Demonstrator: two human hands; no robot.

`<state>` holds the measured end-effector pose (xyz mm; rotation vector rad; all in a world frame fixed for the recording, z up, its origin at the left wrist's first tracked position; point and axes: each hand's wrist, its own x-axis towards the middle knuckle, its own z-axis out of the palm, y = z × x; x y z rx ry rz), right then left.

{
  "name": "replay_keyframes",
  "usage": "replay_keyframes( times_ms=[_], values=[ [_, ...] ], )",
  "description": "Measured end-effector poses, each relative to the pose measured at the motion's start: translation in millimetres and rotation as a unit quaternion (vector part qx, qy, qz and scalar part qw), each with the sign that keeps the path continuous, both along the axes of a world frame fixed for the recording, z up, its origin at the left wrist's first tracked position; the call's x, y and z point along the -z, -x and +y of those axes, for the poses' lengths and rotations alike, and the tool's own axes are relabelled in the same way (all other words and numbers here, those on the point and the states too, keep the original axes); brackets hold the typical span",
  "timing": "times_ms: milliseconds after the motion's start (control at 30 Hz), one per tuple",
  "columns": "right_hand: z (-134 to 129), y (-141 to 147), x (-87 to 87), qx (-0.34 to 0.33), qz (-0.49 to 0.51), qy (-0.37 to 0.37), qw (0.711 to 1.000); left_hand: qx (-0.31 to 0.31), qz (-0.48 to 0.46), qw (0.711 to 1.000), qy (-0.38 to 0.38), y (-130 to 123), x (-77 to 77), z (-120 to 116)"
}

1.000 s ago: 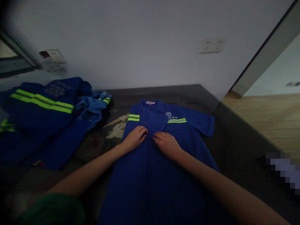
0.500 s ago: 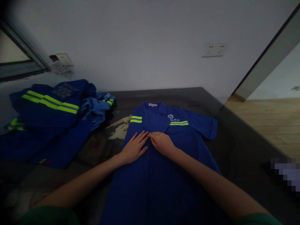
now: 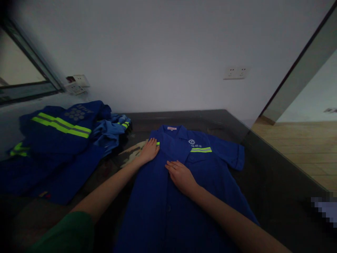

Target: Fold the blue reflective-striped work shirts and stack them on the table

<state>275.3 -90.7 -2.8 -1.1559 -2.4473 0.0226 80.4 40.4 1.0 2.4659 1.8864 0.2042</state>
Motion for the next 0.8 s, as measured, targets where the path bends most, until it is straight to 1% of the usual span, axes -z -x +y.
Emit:
replay_keyframes(
  times_ms=[100, 200, 367, 500, 633, 733, 800],
  values=[
    [0, -1, 2.7, -0.004, 0.016, -0.008, 1.000, -0.059, 0.028, 0.998, 0.016, -2, 3.0, 32],
    [1, -1, 5.3, 0.001, 0.027, -0.009, 1.000, -0.083, 0.038, 0.996, 0.013, 3, 3.8, 50],
    [3, -1, 5.1, -0.007, 0.017, -0.004, 1.000, -0.094, 0.055, 0.994, 0.009, 6, 4.3, 54],
    [6, 0, -1.2, -0.014, 0.006, 0.007, 1.000, -0.104, 0.044, 0.993, 0.018, 10, 4.9, 54],
    [7, 2, -8.5, -0.017, -0.014, 0.024, 0.999, -0.096, 0.031, 0.995, 0.016, 16, 2.7, 58],
    [6, 4, -10.7, -0.012, -0.021, 0.030, 0.999, -0.091, 0.025, 0.995, -0.033, 14, -3.2, 64],
    [6, 4, -10.4, -0.007, -0.023, 0.037, 0.999, -0.069, 0.008, 0.995, -0.069, 12, -8.1, 70]
  ],
)
